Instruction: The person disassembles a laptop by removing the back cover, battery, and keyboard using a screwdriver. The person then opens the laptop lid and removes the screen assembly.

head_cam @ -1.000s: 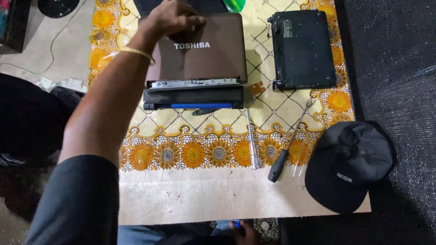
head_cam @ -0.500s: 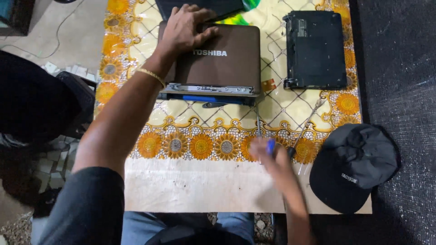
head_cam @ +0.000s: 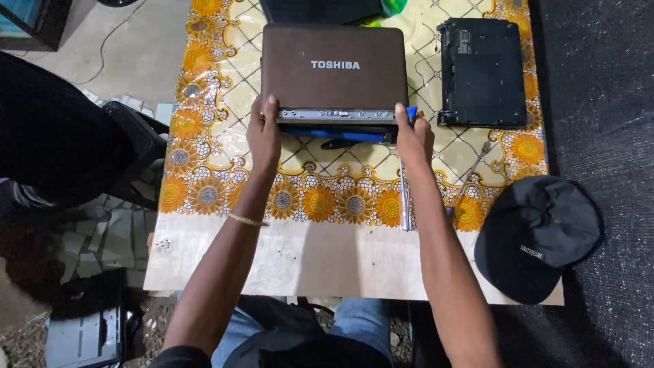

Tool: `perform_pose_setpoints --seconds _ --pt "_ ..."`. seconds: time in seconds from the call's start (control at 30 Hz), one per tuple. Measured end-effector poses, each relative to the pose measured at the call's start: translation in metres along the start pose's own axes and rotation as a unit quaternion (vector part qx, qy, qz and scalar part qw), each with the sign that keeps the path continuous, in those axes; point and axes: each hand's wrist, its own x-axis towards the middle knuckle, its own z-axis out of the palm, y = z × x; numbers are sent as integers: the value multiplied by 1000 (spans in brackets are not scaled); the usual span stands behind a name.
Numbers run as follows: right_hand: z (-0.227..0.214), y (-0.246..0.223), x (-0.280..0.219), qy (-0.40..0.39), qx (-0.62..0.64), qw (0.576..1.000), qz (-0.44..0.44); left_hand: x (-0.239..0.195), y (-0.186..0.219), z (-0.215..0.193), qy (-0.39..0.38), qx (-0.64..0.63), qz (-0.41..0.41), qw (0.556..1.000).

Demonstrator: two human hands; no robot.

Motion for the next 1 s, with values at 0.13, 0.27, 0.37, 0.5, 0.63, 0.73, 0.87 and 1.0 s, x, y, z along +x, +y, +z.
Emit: perform_pose_setpoints --seconds 0.13,0.27,0.37,0.5,0.63,0.73,0.87,1.0 --pt "2 -9 22 -6 -31 999 6 7 -10 13 52 10 -8 999" --pt "9 -17 45 0 -50 999 -4 31 -30 18 61 30 -15 998" --pt "9 -24 49 4 -34 999 -20 29 -17 17 52 46 -14 997" --pt "17 -8 75 14 -4 1000 -9 33 -20 14 27 23 -19 999" --pt "1 -18 60 -27 60 998 23 23 -8 1 15 27 -27 999" --pt "-10 -10 60 -49 127 989 60 -13 18 -16 44 0 -33 999" --pt "-47 -24 12 -161 232 957 71 -117 63 -20 35 -37 -6 999" --pt "-42 -42 -90 -252 393 882 69 -195 -26 25 -203 -82 91 972"
